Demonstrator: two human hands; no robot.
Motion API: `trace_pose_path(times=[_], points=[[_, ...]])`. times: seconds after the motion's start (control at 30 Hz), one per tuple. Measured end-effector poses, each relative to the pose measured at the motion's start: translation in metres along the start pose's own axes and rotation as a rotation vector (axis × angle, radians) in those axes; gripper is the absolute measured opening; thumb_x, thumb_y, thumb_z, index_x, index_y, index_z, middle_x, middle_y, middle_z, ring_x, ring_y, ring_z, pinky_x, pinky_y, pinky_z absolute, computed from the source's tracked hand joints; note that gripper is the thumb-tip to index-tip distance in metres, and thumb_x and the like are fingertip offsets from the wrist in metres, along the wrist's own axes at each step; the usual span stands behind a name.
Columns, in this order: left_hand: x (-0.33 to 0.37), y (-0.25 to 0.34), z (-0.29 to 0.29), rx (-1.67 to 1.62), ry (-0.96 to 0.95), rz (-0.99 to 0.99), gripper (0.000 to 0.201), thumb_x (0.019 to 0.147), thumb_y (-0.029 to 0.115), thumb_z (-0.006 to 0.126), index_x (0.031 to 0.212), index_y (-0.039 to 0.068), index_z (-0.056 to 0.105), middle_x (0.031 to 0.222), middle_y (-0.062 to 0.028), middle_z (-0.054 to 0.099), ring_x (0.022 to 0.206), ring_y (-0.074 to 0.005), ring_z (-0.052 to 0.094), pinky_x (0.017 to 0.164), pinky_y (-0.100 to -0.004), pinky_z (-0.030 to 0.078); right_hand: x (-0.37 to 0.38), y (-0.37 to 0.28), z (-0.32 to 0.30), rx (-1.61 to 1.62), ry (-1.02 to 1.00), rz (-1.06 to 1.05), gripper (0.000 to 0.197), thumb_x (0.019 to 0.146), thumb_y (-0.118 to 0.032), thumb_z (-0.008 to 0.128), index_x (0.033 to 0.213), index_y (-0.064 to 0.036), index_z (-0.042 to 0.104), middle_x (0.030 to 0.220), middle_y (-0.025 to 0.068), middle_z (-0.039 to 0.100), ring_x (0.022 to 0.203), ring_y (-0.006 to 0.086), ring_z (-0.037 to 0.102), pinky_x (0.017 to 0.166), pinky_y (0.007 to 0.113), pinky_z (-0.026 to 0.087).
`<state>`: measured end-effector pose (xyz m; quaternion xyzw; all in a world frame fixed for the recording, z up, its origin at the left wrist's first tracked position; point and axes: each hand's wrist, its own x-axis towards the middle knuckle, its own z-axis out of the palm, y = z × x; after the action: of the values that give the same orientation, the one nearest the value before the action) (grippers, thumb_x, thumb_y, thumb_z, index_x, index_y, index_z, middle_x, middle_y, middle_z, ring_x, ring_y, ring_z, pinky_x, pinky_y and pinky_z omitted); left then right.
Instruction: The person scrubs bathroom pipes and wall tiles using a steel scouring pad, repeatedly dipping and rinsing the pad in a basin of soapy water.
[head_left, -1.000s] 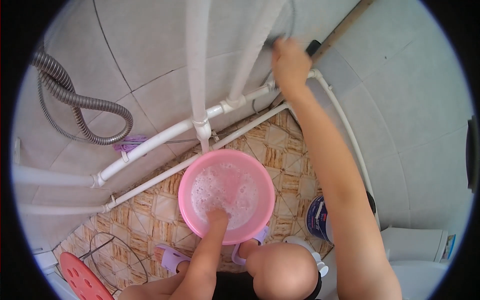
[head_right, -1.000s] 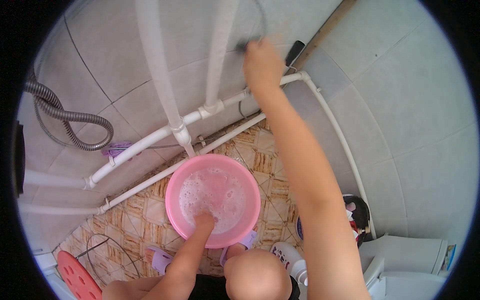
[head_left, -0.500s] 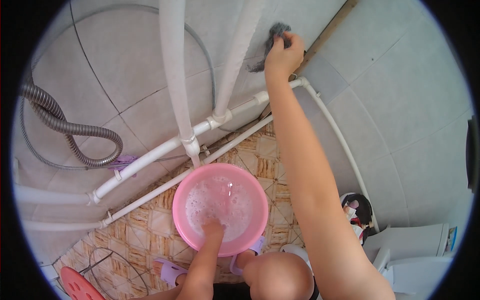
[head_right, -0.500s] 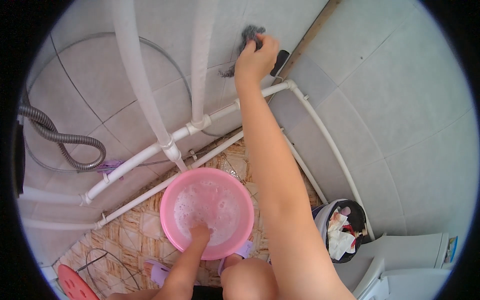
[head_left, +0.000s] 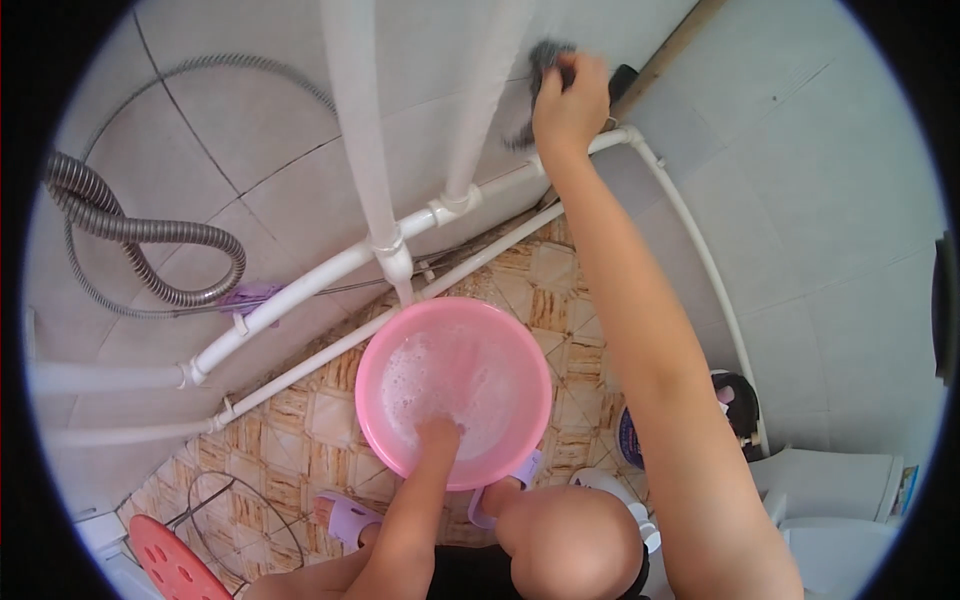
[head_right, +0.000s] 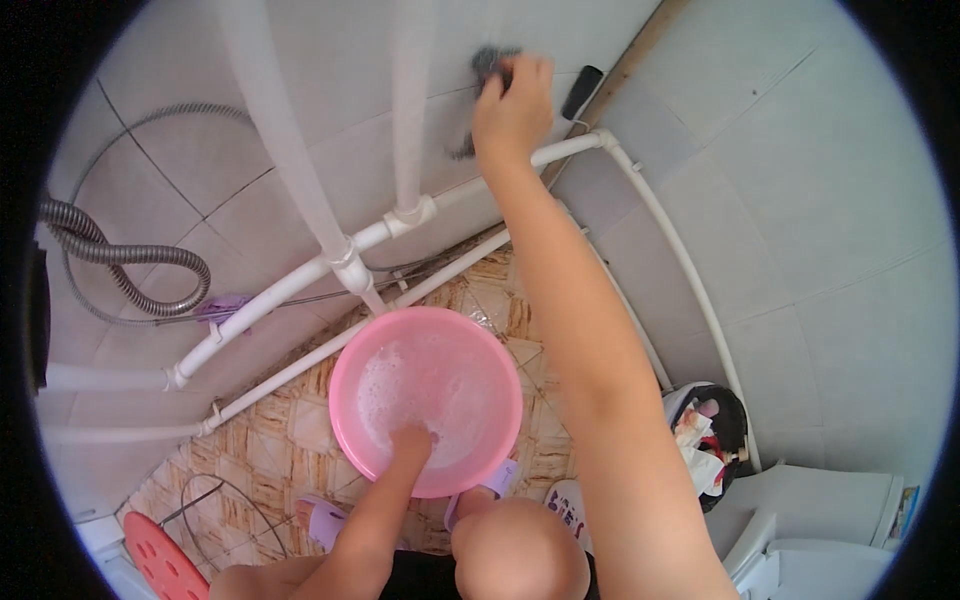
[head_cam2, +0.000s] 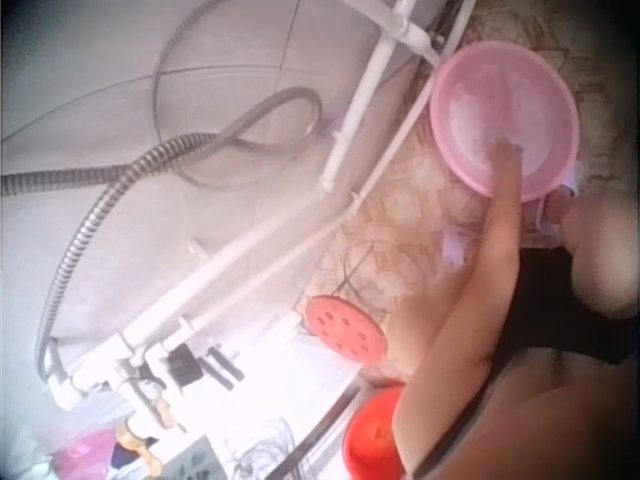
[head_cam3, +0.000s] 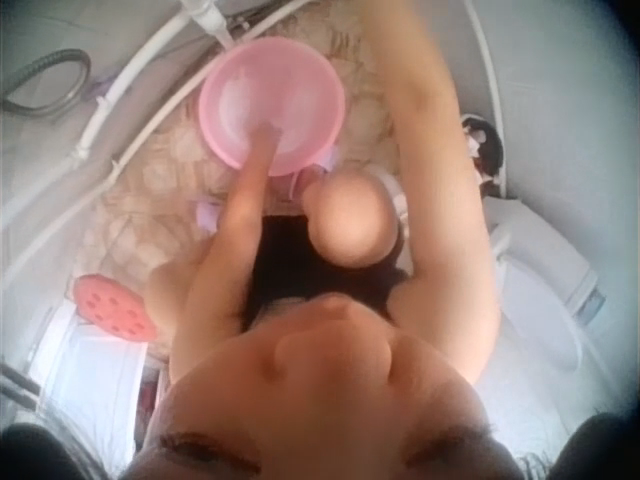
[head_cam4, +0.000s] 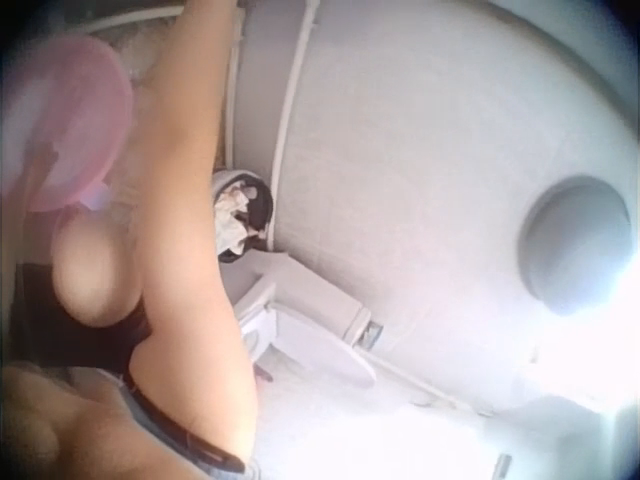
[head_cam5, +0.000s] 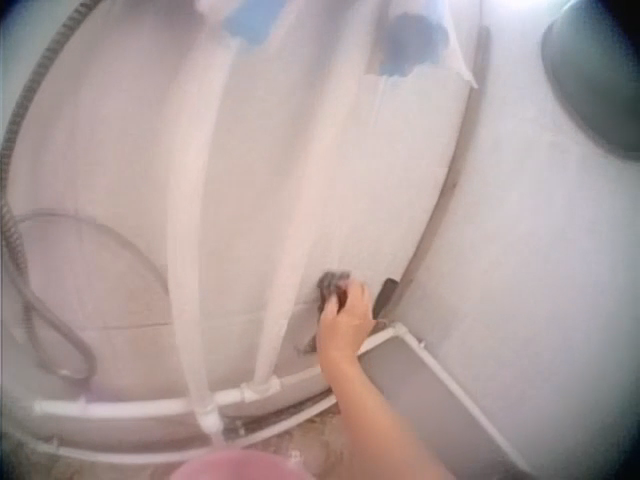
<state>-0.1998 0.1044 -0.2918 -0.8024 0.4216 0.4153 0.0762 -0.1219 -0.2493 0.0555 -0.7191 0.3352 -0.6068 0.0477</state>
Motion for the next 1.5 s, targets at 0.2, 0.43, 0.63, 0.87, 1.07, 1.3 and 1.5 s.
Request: trace_pose_path(times=[0.2,0.43,0.63,0.87,1.07,1.3,1.5], points=[[0.007,0.0,0.003,-0.008,0.052,0.001,0.045,0.084,0.042,0.053,0.112,0.008,0.06,0.12,-0.0138,0.057,0.106,-0.0302,0.056,0.089,-0.0491,0.039,-0.039,0.017,-0.004,-0.141,-0.428,-0.037,0.014,0.079,-0.011,0.059,0.092,-0.0079,0.06,0.095,0.0133,0.059,0.087,0.0334,0.058,0.075,0.044,0.046],[0.009,0.008,-0.008,0.026,0.01,-0.024,0.049,0.084,0.042,0.053,0.118,0.008,0.057,0.123,-0.0122,0.055,0.113,-0.0292,0.051,0.092,-0.049,0.038,0.001,-0.014,0.012,0.176,0.045,-0.198,0.016,0.078,-0.006,0.056,0.094,-0.0049,0.054,0.093,0.0149,0.056,0.085,0.0368,0.056,0.069,0.044,0.044],[0.011,0.001,0.013,0.017,0.195,-0.037,0.052,0.081,0.046,0.055,0.118,0.01,0.058,0.124,-0.0102,0.056,0.116,-0.0287,0.05,0.094,-0.047,0.036,-0.073,-0.001,-0.004,-0.08,-0.524,-0.107,0.02,0.075,-0.006,0.058,0.094,-0.011,0.056,0.094,0.0107,0.057,0.086,0.0339,0.057,0.071,0.044,0.046],[0.009,0.011,-0.007,-0.018,-0.046,-0.02,0.052,0.082,0.042,0.055,0.121,0.008,0.055,0.128,-0.012,0.051,0.119,-0.0299,0.047,0.095,-0.0501,0.035,0.101,-0.008,-0.025,0.017,0.097,-0.044,0.016,0.084,-0.012,0.054,0.098,-0.0039,0.053,0.099,0.0161,0.052,0.09,0.0355,0.054,0.077,0.043,0.044],[0.017,0.0,0.003,0.05,0.077,-0.045,0.051,0.083,0.045,0.054,0.121,0.011,0.057,0.129,-0.0097,0.052,0.12,-0.0273,0.047,0.096,-0.0467,0.034,0.027,-0.002,0.012,0.061,0.087,-0.015,0.018,0.081,-0.004,0.052,0.099,-0.0024,0.05,0.099,0.0169,0.052,0.092,0.0377,0.052,0.076,0.045,0.043],[0.018,-0.001,0.009,0.043,0.018,0.006,0.048,0.084,0.043,0.052,0.118,0.009,0.057,0.126,-0.0135,0.053,0.117,-0.0292,0.048,0.094,-0.0498,0.036,-0.152,0.014,-0.067,0.094,-0.491,0.086,0.02,0.082,-0.01,0.056,0.101,-0.0055,0.052,0.097,0.0145,0.052,0.091,0.0356,0.054,0.073,0.044,0.045],[0.012,0.001,0.005,-0.022,0.065,0.021,0.047,0.083,0.041,0.055,0.114,0.006,0.059,0.118,-0.0148,0.058,0.11,-0.0317,0.053,0.094,-0.0461,0.037,-0.334,0.026,-0.127,-0.142,-1.331,0.13,0.033,0.08,-0.013,0.055,0.112,-0.0068,0.051,0.121,0.0147,0.044,0.101,0.0315,0.054,0.076,0.043,0.049]])
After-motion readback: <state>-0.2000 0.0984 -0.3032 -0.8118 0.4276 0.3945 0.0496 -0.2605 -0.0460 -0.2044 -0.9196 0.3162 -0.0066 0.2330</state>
